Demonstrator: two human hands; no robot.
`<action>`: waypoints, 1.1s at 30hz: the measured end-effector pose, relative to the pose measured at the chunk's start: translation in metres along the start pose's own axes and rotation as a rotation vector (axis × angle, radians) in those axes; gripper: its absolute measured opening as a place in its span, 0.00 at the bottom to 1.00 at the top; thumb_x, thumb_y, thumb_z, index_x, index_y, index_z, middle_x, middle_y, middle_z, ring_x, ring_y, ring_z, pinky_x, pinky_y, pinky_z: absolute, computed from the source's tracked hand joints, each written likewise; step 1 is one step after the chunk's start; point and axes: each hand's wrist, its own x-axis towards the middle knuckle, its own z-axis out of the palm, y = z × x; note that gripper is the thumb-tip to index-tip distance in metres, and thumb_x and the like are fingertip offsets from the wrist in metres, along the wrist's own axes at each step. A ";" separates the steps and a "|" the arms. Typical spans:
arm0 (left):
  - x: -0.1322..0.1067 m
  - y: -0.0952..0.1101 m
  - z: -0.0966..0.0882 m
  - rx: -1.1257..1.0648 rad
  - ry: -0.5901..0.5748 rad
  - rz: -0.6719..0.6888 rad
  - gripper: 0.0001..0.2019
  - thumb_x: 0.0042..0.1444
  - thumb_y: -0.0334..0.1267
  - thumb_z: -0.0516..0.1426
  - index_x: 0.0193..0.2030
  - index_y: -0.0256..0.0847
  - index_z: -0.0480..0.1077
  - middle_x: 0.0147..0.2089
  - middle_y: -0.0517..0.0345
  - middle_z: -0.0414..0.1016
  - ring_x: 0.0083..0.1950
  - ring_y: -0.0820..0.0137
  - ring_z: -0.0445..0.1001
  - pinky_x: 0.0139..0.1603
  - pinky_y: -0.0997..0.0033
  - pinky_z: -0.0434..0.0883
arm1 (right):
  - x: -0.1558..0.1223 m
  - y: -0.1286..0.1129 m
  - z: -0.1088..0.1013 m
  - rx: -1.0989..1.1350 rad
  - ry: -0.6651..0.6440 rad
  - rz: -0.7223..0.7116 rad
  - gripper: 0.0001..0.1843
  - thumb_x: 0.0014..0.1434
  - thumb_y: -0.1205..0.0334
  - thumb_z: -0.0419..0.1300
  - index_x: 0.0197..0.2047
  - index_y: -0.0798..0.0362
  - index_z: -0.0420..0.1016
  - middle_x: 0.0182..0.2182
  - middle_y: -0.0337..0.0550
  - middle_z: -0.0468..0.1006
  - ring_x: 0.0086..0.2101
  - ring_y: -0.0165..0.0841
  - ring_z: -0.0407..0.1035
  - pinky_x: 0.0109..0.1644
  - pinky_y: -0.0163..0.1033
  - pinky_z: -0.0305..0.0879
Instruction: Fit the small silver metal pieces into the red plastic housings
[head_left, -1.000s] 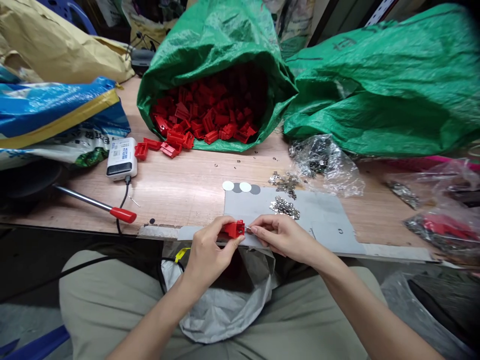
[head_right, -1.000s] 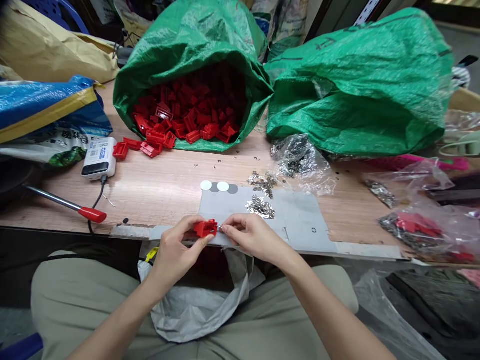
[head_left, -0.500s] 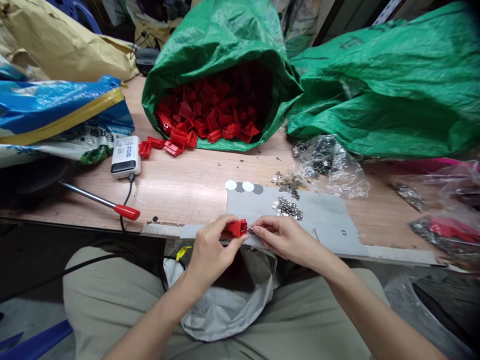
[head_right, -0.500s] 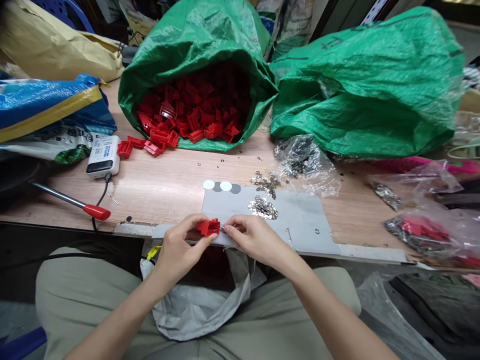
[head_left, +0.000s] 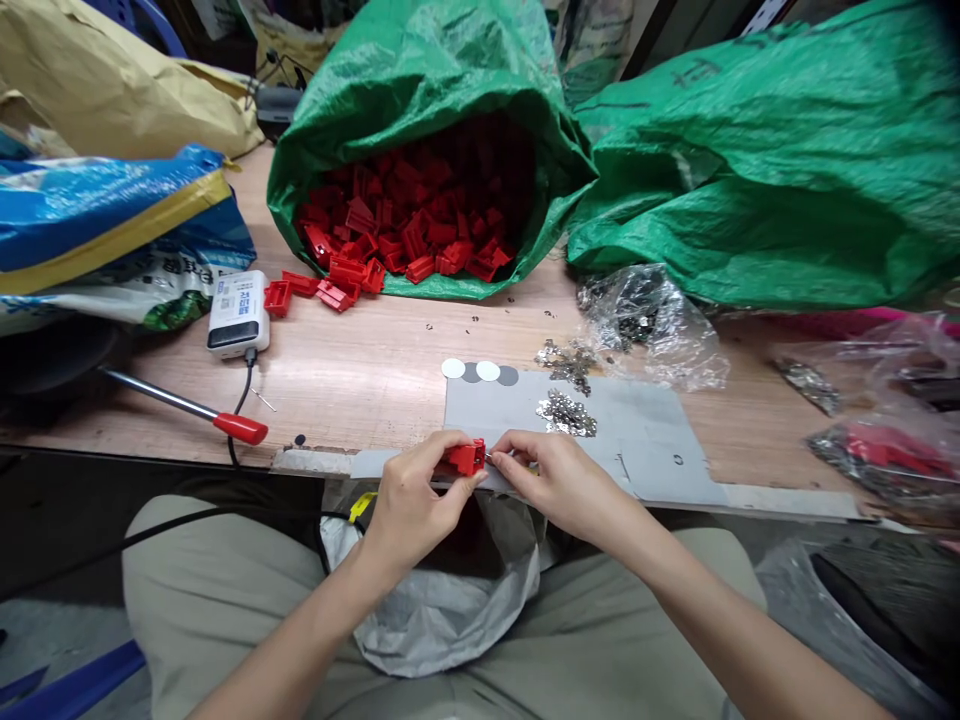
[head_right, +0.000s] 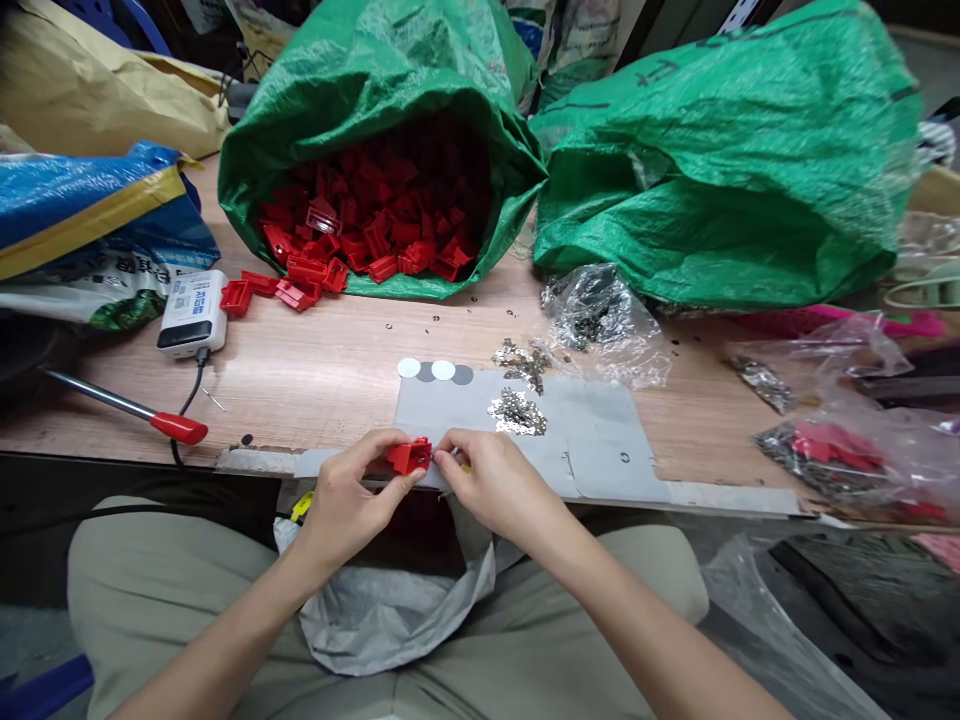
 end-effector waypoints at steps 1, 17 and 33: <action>0.000 0.001 0.000 0.001 -0.002 -0.005 0.09 0.59 0.36 0.62 0.47 0.43 0.72 0.45 0.57 0.81 0.43 0.69 0.80 0.47 0.71 0.77 | -0.001 0.000 0.001 -0.008 0.013 -0.007 0.14 0.66 0.60 0.53 0.35 0.53 0.78 0.31 0.43 0.81 0.31 0.35 0.71 0.35 0.37 0.58; -0.002 0.020 -0.003 -0.783 0.155 -0.461 0.18 0.53 0.46 0.67 0.43 0.40 0.67 0.37 0.57 0.79 0.33 0.73 0.78 0.34 0.76 0.76 | -0.024 0.015 0.013 0.518 0.107 -0.078 0.19 0.66 0.47 0.56 0.50 0.54 0.72 0.23 0.33 0.64 0.21 0.27 0.57 0.23 0.33 0.55; -0.010 0.042 -0.012 -1.539 -0.203 -0.954 0.20 0.59 0.53 0.58 0.28 0.38 0.63 0.16 0.69 0.56 0.15 0.84 0.48 0.14 0.87 0.44 | -0.039 -0.021 0.025 0.168 0.273 -0.610 0.22 0.69 0.68 0.53 0.63 0.45 0.73 0.29 0.42 0.77 0.27 0.30 0.70 0.33 0.33 0.68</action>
